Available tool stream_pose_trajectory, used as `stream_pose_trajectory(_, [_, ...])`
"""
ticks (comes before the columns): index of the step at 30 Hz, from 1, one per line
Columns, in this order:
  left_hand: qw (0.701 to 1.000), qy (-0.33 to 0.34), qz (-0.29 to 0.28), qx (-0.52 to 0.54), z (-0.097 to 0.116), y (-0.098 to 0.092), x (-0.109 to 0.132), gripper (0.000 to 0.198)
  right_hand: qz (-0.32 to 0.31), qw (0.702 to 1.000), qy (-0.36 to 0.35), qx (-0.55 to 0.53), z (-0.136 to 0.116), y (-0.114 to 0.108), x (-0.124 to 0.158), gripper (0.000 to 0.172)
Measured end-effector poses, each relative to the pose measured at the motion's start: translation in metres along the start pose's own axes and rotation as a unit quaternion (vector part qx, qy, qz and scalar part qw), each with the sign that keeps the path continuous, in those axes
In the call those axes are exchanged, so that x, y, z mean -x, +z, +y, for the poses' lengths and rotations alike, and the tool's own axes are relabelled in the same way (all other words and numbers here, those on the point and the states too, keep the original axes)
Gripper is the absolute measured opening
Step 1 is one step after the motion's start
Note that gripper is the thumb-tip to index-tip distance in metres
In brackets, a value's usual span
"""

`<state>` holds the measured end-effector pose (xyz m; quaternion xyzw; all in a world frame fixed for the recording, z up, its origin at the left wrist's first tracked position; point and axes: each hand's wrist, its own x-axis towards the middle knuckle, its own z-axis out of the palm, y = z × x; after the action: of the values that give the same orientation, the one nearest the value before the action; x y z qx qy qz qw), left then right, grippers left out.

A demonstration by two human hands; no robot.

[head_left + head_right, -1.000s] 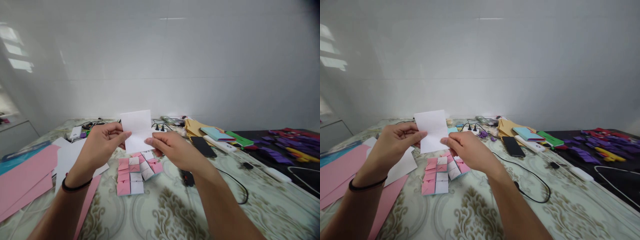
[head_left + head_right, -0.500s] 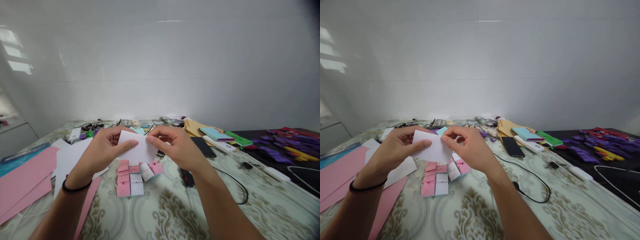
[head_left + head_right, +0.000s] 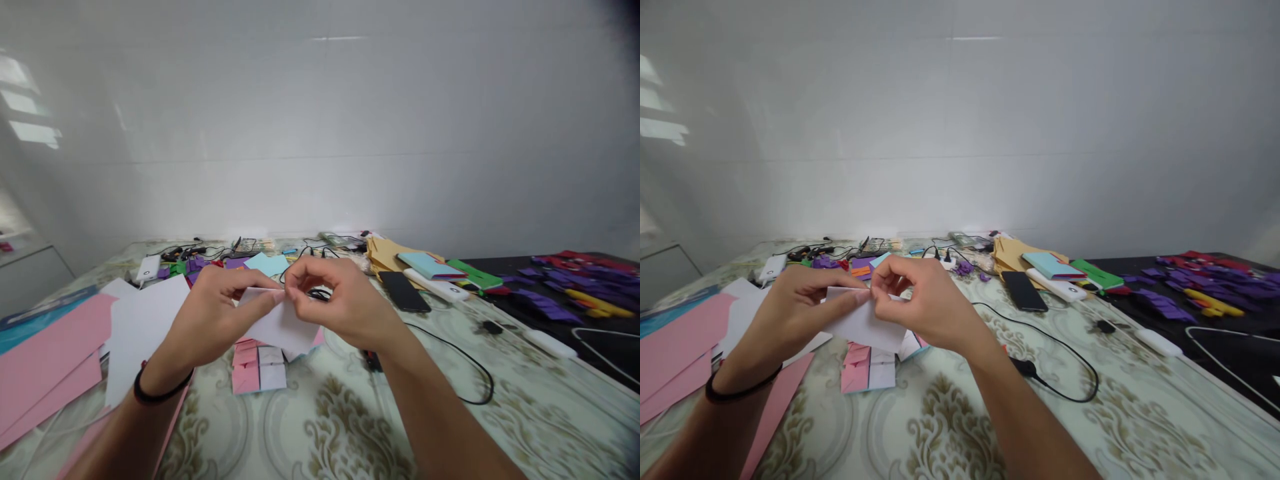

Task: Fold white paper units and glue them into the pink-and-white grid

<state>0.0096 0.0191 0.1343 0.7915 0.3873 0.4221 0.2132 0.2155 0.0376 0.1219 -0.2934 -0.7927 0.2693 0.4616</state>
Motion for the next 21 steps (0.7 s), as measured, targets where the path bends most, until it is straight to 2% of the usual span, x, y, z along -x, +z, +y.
stream_pose_trajectory(3, [0.999,0.011,0.033,0.031,0.000,-0.004,0.001,0.018,-0.004,1.000,-0.013,0.014,-0.002,-0.004,0.001,0.011])
stream_pose_trajectory(8, [0.992,-0.035,0.096,0.074,-0.006,-0.012,0.004,0.017,0.001,1.000,-0.007,0.026,0.004,-0.022,0.006,0.010])
stream_pose_trajectory(11, [0.988,-0.055,0.122,0.071,-0.009,-0.015,0.004,0.015,0.033,0.999,-0.010,0.027,0.007,-0.029,0.008,0.009])
stream_pose_trajectory(14, [0.991,-0.027,0.118,0.056,-0.012,-0.013,0.003,0.014,0.058,0.998,-0.028,0.009,0.007,-0.025,0.007,0.005])
stream_pose_trajectory(21, [0.994,0.041,0.081,0.054,-0.011,-0.005,0.000,0.009,0.037,0.996,-0.058,0.061,-0.001,-0.007,0.004,0.009])
